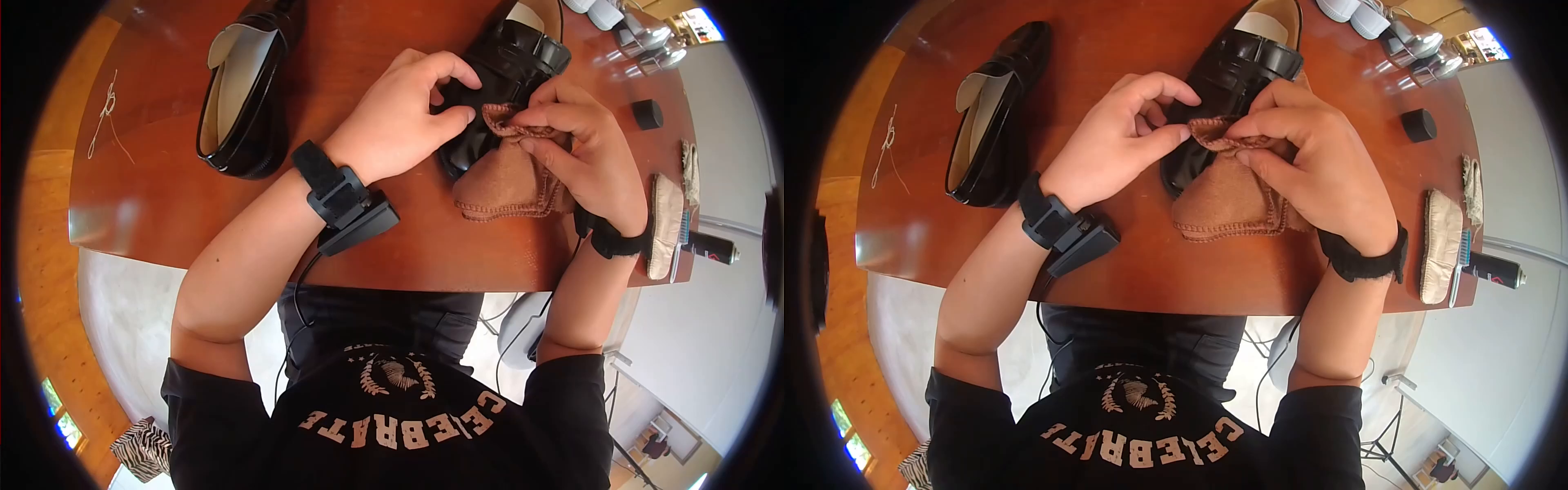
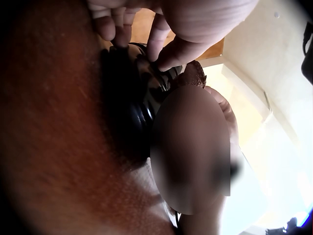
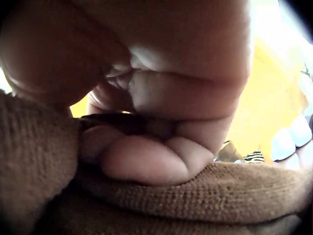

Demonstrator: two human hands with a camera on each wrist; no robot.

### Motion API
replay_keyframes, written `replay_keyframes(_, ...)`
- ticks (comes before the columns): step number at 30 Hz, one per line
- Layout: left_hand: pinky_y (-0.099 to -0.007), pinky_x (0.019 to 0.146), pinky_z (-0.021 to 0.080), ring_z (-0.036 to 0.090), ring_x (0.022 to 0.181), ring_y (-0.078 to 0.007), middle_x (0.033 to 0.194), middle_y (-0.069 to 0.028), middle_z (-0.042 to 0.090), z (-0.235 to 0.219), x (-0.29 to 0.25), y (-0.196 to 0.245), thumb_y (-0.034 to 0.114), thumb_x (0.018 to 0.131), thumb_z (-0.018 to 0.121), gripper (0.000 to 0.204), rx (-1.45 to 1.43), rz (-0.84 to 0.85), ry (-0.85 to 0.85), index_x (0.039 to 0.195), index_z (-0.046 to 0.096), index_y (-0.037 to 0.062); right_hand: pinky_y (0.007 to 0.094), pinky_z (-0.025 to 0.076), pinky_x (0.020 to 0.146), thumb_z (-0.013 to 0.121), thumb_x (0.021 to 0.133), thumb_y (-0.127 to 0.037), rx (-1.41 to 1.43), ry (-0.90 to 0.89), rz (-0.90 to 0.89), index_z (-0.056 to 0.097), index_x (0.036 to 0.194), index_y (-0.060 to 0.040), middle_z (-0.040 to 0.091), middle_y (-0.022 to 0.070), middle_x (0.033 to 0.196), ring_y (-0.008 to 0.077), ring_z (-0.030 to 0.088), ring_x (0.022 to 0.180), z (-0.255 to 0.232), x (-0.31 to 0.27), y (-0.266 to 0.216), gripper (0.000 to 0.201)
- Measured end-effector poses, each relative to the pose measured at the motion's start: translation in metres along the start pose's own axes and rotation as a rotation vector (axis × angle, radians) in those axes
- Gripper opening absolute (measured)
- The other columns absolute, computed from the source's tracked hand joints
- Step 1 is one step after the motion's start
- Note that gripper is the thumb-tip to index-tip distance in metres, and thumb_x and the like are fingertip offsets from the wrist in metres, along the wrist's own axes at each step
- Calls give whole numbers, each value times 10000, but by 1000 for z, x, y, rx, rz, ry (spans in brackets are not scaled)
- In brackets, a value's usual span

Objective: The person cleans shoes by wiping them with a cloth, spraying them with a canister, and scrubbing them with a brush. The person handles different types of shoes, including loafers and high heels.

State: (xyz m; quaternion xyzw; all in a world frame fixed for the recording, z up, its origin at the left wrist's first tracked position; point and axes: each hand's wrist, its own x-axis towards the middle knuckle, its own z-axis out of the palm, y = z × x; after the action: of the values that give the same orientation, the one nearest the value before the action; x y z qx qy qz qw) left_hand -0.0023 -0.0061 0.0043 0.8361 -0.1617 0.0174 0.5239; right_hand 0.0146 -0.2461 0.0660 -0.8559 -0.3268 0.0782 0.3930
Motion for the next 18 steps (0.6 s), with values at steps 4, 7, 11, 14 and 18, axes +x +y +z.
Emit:
replay_keyframes(4,-250,764,485,554,875,-109,1076,-35,551,1,0,-6,110,919,690,268,1,21,4,1186,670,118,282,481,711,706,825,42,-46,77,-40,723,1039,15,607,62,936,190,616,812,1,1,0,216)
replay_keyframes(7,-250,758,488,558,875,-106,1079,-40,554,1,0,-5,106,920,690,273,8,19,-3,1192,669,119,271,491,740,711,839,36,-151,204,-75,714,1044,17,615,64,948,172,634,841,0,5,2,205)
replay_keyframes(11,-253,760,493,563,877,-109,1080,-50,560,1,0,-3,107,917,689,278,11,12,2,1195,669,114,258,498,751,715,859,21,-51,319,21,708,1057,13,627,55,966,138,642,856,-1,4,3,197)
replay_keyframes(14,-254,758,495,567,878,-113,1078,-55,561,1,0,-3,111,916,689,278,21,6,4,1193,670,113,253,502,759,716,868,13,78,384,96,702,1074,10,632,50,977,124,647,864,-3,3,6,206)
replay_keyframes(18,-255,755,494,569,875,-116,1085,-57,562,2,1,-7,120,914,692,283,28,34,7,1196,671,117,260,501,766,710,878,-4,-1,338,60,695,1086,8,633,49,971,125,646,864,-5,3,14,208)
